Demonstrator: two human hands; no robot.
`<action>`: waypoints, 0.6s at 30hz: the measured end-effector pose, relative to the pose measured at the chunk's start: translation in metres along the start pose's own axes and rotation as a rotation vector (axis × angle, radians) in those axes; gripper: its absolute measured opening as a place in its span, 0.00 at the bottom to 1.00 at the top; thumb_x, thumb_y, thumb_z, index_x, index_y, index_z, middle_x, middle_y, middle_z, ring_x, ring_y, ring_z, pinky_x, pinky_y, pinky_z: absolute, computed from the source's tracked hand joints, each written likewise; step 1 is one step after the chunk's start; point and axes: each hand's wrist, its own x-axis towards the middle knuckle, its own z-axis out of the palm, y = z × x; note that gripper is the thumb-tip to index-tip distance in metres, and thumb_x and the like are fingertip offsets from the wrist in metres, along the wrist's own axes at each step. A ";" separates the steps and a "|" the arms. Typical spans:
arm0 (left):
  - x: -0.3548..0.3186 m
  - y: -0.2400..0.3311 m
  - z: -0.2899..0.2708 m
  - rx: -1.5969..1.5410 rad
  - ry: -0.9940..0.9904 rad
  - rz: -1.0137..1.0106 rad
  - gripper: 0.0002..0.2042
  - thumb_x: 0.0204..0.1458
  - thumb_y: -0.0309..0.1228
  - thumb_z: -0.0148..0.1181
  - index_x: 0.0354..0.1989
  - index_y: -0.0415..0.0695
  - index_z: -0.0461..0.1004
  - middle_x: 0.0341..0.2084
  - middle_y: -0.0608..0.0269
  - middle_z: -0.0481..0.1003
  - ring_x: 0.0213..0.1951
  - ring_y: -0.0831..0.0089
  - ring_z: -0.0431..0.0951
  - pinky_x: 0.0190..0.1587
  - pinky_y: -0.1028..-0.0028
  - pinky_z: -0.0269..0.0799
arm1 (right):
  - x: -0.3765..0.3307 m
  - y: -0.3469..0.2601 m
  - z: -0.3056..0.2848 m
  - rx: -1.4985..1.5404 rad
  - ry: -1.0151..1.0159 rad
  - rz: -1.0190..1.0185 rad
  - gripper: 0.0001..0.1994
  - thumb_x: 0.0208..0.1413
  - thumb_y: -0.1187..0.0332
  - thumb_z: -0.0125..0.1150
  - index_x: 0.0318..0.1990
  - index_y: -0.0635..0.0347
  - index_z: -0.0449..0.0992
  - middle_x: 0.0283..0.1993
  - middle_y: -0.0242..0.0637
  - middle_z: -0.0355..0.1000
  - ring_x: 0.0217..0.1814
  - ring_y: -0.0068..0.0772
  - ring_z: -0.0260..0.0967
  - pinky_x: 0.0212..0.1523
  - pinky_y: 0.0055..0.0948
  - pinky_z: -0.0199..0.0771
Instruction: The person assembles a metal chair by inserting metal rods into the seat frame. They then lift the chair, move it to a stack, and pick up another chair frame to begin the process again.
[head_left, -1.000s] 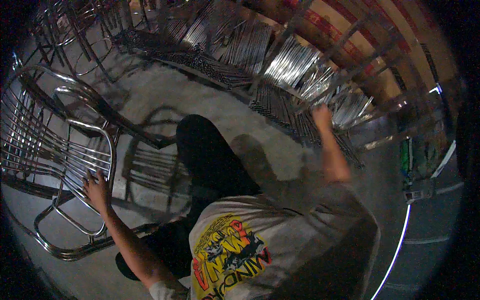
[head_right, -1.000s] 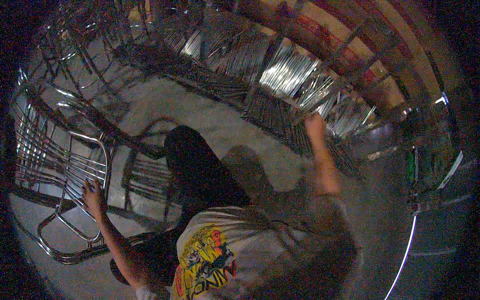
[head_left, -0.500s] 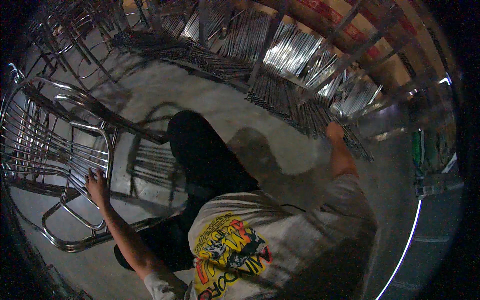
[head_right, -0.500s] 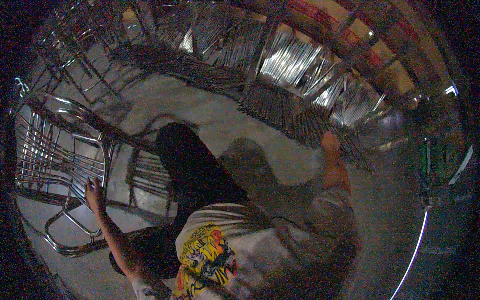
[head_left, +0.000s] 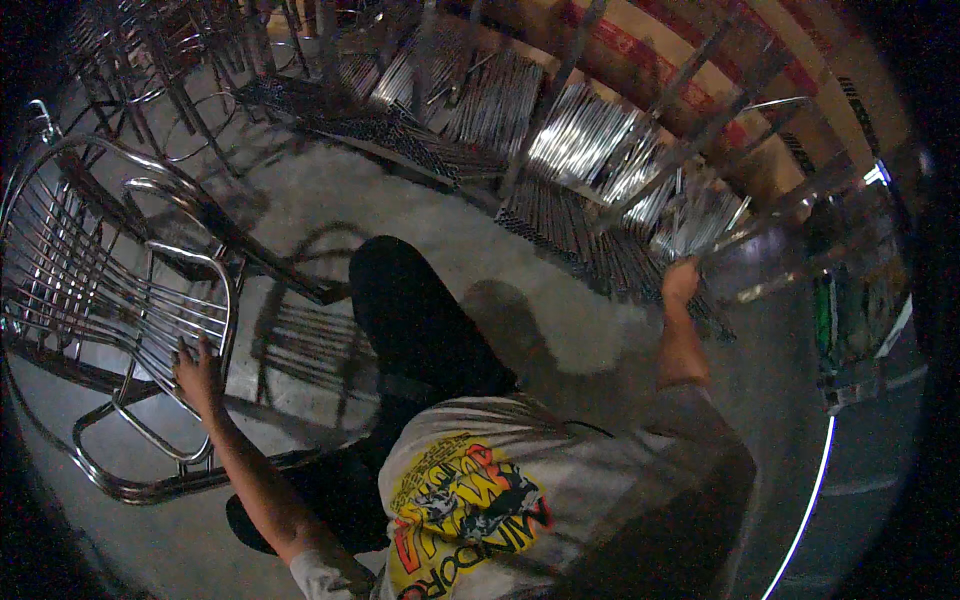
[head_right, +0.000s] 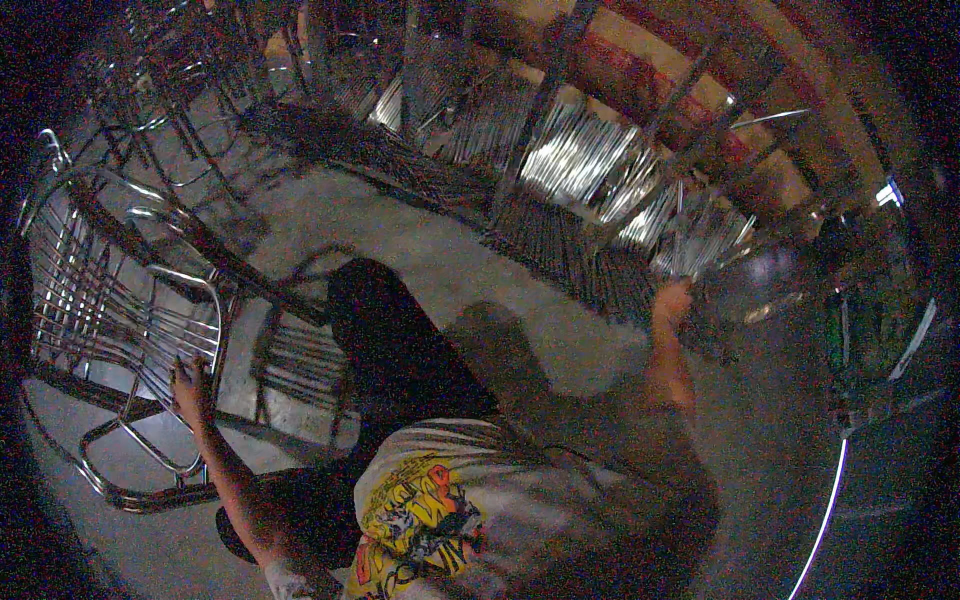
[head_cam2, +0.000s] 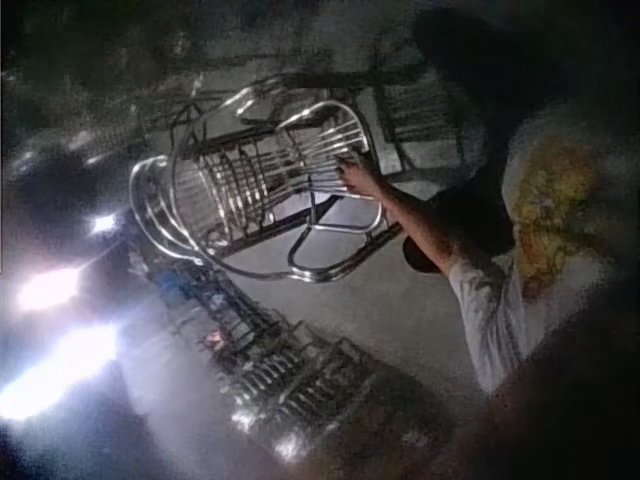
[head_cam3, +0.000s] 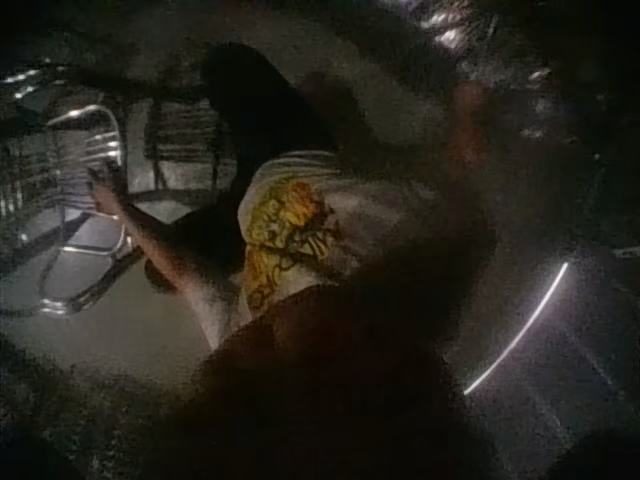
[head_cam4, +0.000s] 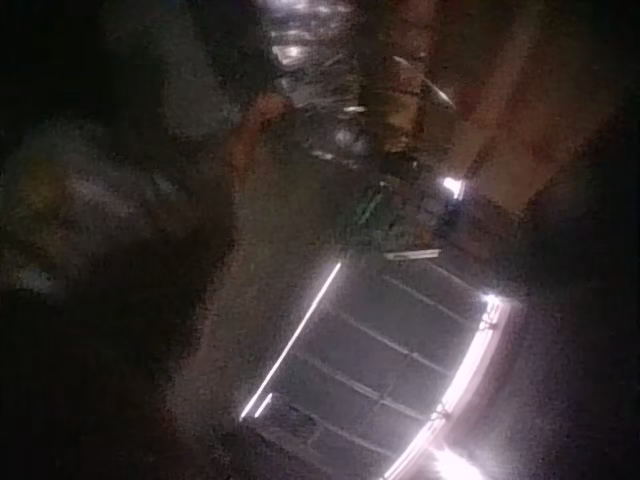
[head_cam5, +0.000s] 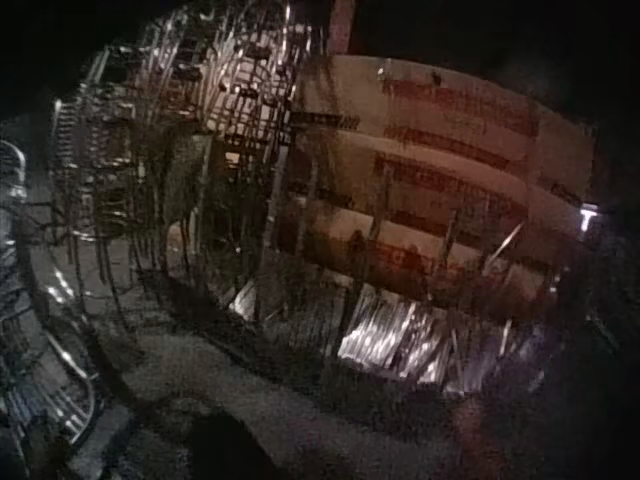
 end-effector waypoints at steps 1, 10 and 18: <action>-0.002 0.001 -0.001 0.006 0.052 -0.007 0.35 0.54 0.59 0.48 0.64 0.47 0.62 0.63 0.45 0.61 0.64 0.49 0.59 0.62 0.46 0.50 | 0.000 -0.008 -0.011 0.093 0.116 -0.048 0.22 0.56 0.57 0.56 0.51 0.65 0.68 0.42 0.55 0.74 0.40 0.64 0.73 0.40 0.51 0.74; -0.029 0.069 -0.074 -0.338 0.642 0.426 0.35 0.49 0.35 0.64 0.63 0.33 0.56 0.61 0.40 0.61 0.63 0.46 0.59 0.65 0.58 0.51 | -0.006 -0.144 -0.150 0.935 0.473 -0.242 0.30 0.61 0.50 0.50 0.55 0.75 0.66 0.50 0.56 0.72 0.49 0.52 0.71 0.49 0.43 0.70; -0.122 0.113 -0.199 -0.477 1.129 0.704 0.49 0.41 0.49 0.71 0.70 0.57 0.45 0.67 0.37 0.45 0.68 0.40 0.45 0.66 0.44 0.43 | -0.099 -0.231 -0.229 0.910 -0.087 -1.186 0.14 0.60 0.62 0.55 0.46 0.64 0.77 0.47 0.48 0.75 0.49 0.44 0.73 0.50 0.35 0.73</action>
